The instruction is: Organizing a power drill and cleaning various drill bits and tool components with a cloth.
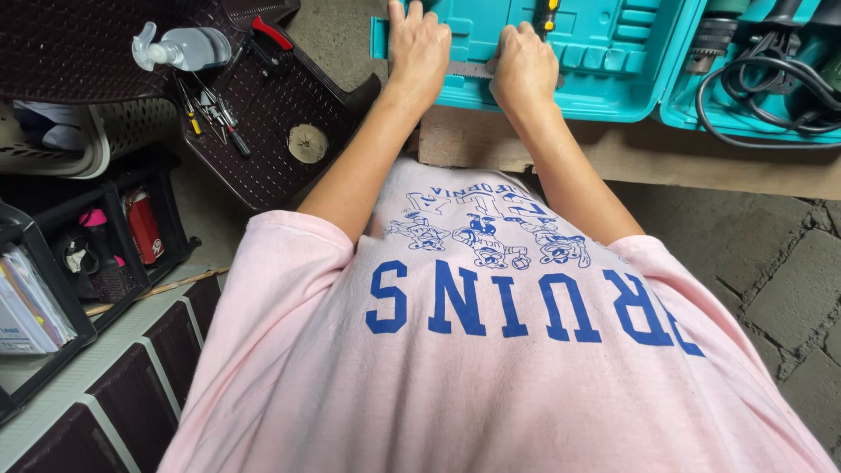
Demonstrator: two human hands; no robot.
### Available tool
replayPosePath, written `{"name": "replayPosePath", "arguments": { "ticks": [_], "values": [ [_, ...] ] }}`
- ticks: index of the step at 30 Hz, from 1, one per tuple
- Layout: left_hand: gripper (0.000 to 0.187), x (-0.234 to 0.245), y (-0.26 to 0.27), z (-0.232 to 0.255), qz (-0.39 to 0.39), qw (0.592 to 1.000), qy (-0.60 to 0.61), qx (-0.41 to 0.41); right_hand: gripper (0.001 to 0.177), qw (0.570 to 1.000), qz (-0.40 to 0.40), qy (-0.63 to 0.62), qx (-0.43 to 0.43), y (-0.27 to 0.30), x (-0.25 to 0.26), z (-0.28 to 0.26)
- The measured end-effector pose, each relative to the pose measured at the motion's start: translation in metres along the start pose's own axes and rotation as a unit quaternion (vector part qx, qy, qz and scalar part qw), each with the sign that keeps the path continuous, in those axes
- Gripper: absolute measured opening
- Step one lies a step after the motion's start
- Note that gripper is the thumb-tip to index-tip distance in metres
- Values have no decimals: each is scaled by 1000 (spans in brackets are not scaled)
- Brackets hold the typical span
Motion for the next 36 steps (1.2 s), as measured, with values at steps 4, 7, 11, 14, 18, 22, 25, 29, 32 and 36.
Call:
{"name": "replayPosePath", "arguments": {
  "ticks": [4,7,11,14,18,22,25,29,32,36],
  "values": [
    [15,-11,-5,0,-47,996,-59,42,25,1000,-23,0,-12,-3,-3,-5],
    [13,-22,-12,-3,-76,991,-104,37,24,997,-22,70,7,-11,-6,-11],
    [8,-47,-16,-7,-107,993,-51,-10,23,993,-29,114,14,-18,-17,-12],
    [9,-44,-12,-10,-106,993,-41,-18,20,994,-45,104,2,-19,-26,-11],
    [6,-19,-10,-5,-38,996,-66,-56,19,999,11,44,-6,-8,-3,-11],
    [7,-28,-11,-8,-23,995,-74,-65,18,999,12,-51,-10,5,23,-9],
    [4,-38,-7,-19,-107,994,-24,-22,15,996,12,-92,-5,8,19,-3],
    [3,8,3,-10,-48,995,-53,-66,11,992,51,-116,23,9,31,-9],
    [6,10,2,-9,-29,994,-74,-72,20,989,70,-125,41,6,36,-20],
    [25,-18,-6,-16,-98,994,0,-40,34,992,57,-105,51,-3,31,-26]
  ]
}}
Point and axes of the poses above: each hand's wrist, its own y-axis away from the middle knuckle, its own x-axis out of the back of the hand, z = x × y, the point moved 4 cm from there along -y, towards the middle knuckle, and after that the axes turned 10 degrees about y, right-handed, at the moved point
